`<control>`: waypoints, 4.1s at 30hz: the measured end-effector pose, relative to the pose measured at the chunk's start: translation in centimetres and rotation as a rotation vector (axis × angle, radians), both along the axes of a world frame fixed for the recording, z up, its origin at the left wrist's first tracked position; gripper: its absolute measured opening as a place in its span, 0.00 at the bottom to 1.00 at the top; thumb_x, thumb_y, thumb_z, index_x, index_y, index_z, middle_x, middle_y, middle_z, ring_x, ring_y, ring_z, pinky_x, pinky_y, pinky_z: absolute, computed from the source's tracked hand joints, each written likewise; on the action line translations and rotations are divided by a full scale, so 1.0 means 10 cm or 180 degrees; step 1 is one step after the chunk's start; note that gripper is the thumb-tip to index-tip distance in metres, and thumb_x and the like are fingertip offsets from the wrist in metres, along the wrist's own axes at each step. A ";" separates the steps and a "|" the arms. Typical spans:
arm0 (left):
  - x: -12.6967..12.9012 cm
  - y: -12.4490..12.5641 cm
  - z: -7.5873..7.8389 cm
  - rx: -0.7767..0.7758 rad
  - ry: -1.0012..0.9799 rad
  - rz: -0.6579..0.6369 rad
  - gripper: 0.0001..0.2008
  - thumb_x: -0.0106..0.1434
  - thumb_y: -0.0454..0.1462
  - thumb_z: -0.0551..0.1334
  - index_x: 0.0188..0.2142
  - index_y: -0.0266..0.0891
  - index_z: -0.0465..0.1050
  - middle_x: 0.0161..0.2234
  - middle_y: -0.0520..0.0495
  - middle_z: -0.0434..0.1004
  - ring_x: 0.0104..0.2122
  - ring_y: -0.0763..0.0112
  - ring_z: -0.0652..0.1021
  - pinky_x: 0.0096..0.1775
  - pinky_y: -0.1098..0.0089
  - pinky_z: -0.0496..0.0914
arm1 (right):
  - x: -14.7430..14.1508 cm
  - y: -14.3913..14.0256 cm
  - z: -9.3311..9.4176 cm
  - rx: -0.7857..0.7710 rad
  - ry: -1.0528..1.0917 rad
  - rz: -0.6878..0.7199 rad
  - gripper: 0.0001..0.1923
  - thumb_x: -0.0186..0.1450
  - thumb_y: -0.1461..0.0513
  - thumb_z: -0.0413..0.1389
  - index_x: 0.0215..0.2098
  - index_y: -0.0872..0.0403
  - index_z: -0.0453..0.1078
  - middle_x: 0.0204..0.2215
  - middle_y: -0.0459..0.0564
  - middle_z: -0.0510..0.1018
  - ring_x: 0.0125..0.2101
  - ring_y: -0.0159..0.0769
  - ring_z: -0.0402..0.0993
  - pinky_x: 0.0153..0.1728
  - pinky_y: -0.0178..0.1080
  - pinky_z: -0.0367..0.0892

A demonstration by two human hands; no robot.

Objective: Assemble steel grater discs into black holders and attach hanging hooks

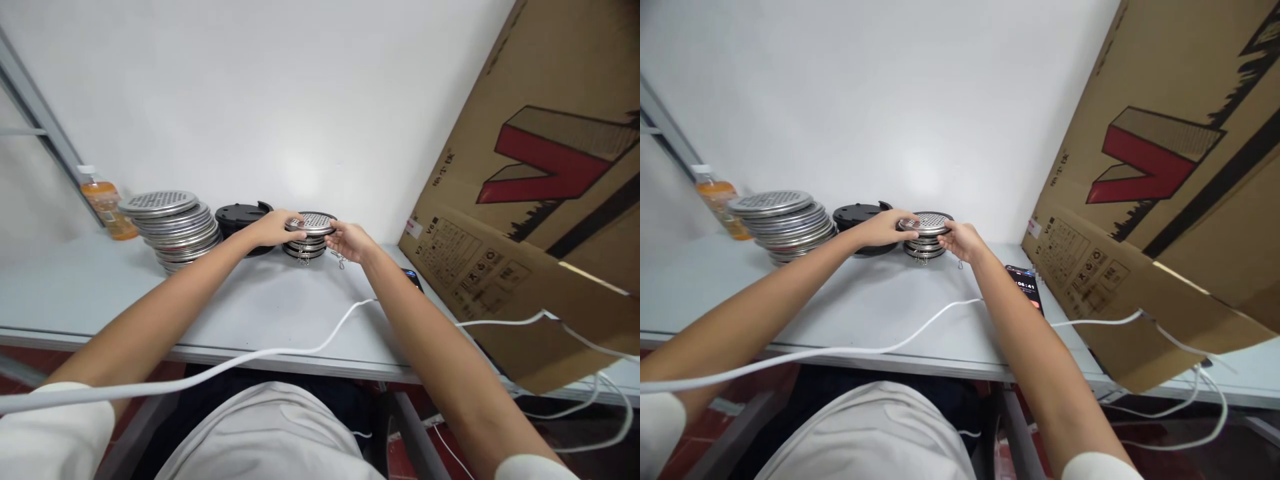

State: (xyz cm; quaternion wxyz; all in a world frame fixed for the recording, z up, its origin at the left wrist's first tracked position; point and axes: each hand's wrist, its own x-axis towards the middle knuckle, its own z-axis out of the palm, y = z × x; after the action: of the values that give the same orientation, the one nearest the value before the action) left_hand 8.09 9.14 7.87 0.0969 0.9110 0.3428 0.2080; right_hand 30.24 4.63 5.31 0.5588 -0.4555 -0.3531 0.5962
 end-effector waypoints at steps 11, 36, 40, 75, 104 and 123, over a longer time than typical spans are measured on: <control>0.09 0.40 -0.22 -0.0408 -0.0326 0.0041 0.27 0.54 0.41 0.68 0.54 0.39 0.77 0.55 0.42 0.78 0.51 0.55 0.78 0.55 0.62 0.68 | -0.01 0.24 -0.17 0.0239 -0.1194 0.0004 0.10 0.71 0.60 0.57 0.33 0.57 0.65 0.18 0.50 0.77 0.13 0.26 0.64 0.15 0.30 0.61; 0.12 0.49 -0.31 -0.0363 -0.0691 0.0123 0.20 0.54 0.38 0.68 0.47 0.39 0.80 0.50 0.43 0.80 0.51 0.55 0.78 0.58 0.59 0.66 | 0.03 0.36 -0.27 0.0206 -0.1678 -0.0205 0.17 0.66 0.51 0.62 0.36 0.57 0.66 0.19 0.48 0.75 0.18 0.28 0.68 0.17 0.30 0.59; 0.10 0.41 -0.36 -0.0382 -0.0885 0.0281 0.24 0.55 0.39 0.68 0.52 0.37 0.77 0.56 0.40 0.76 0.57 0.53 0.74 0.61 0.60 0.64 | -0.02 0.35 -0.29 0.0237 -0.1682 -0.0229 0.18 0.67 0.50 0.61 0.38 0.57 0.67 0.20 0.48 0.75 0.18 0.28 0.68 0.19 0.30 0.61; 0.12 0.09 -1.25 -0.1142 -0.1869 0.1029 0.11 0.56 0.42 0.65 0.35 0.38 0.76 0.30 0.45 0.82 0.33 0.62 0.82 0.41 0.64 0.74 | -0.13 0.05 -0.73 0.1049 -0.3601 -0.0527 0.06 0.63 0.63 0.57 0.37 0.57 0.74 0.33 0.53 0.82 0.34 0.37 0.76 0.41 0.38 0.67; 0.68 0.18 -0.43 0.0247 -0.0934 0.1568 0.39 0.57 0.57 0.65 0.63 0.42 0.63 0.67 0.30 0.52 0.68 0.35 0.51 0.63 0.37 0.53 | -0.16 0.35 -1.14 0.0814 -0.2060 -0.1403 0.17 0.58 0.57 0.59 0.43 0.56 0.68 0.26 0.46 0.77 0.24 0.36 0.72 0.31 0.38 0.68; 0.63 0.36 -0.67 0.0501 -0.0700 0.1116 0.36 0.52 0.52 0.71 0.58 0.42 0.71 0.64 0.38 0.62 0.64 0.48 0.64 0.63 0.54 0.61 | -0.15 0.41 -1.17 0.1133 -0.1988 -0.1150 0.16 0.58 0.55 0.58 0.42 0.53 0.72 0.21 0.40 0.72 0.24 0.34 0.68 0.29 0.34 0.66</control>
State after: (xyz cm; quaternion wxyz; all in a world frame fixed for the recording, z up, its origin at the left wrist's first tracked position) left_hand 14.42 12.75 1.18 0.0246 0.8140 0.4661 0.3459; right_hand 28.79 8.75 -6.43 0.5906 -0.5657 -0.5179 0.2508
